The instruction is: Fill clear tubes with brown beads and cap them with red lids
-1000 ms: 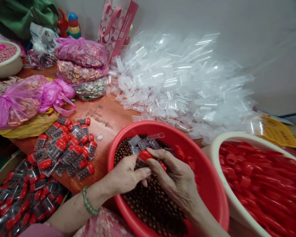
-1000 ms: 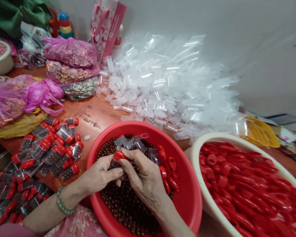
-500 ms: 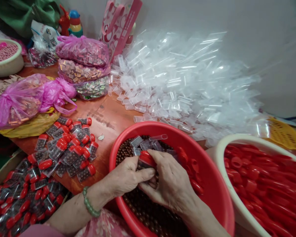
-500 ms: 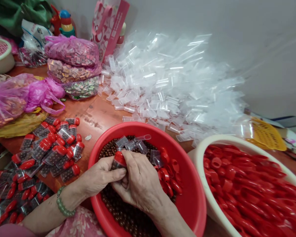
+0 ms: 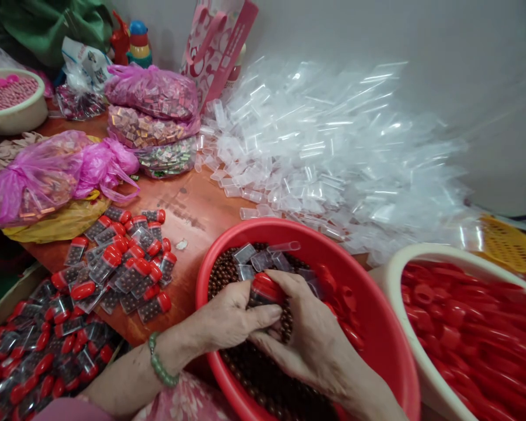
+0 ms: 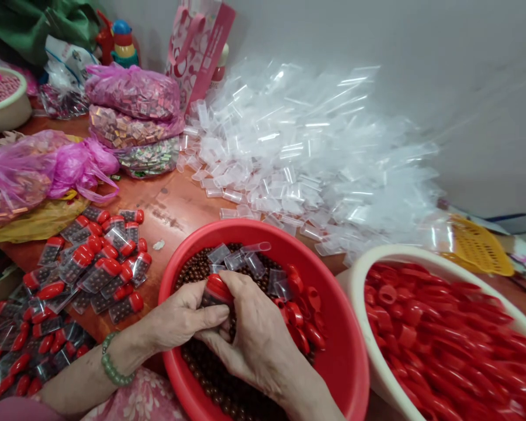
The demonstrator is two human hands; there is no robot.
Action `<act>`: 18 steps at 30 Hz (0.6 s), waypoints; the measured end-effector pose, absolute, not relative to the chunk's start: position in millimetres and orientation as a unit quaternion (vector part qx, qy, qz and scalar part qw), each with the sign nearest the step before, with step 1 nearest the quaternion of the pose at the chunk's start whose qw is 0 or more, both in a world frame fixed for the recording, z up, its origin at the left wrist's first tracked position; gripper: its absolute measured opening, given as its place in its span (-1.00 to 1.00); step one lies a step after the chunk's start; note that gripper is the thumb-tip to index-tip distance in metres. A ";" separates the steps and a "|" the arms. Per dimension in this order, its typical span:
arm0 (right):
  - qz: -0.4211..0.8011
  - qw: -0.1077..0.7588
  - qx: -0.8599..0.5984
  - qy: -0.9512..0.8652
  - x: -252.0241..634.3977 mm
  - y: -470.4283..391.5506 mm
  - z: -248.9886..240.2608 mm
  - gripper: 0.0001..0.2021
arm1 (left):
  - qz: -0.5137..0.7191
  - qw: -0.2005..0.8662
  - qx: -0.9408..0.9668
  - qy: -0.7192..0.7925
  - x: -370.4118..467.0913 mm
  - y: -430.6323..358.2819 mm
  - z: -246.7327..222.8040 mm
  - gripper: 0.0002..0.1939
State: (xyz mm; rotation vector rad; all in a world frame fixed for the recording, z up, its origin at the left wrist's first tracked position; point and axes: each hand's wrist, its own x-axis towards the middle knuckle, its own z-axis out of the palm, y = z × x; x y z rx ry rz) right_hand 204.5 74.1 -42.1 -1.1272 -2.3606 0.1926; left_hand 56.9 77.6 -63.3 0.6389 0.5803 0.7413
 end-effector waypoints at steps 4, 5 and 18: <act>0.176 0.264 -0.439 -0.841 211.0 75.8 -33.4 -0.59 | 0.359 0.791 0.393 0.301 56.1 78.2 -60.6 -0.77; 0.205 0.274 -0.451 -0.825 212.8 76.7 -32.5 -0.68 | 0.357 0.776 0.422 0.303 55.8 78.4 -59.8 -0.77; 0.249 0.296 -0.419 -0.821 226.5 75.0 -30.4 -0.80 | 0.297 0.663 0.578 0.372 53.1 74.4 -62.6 -0.78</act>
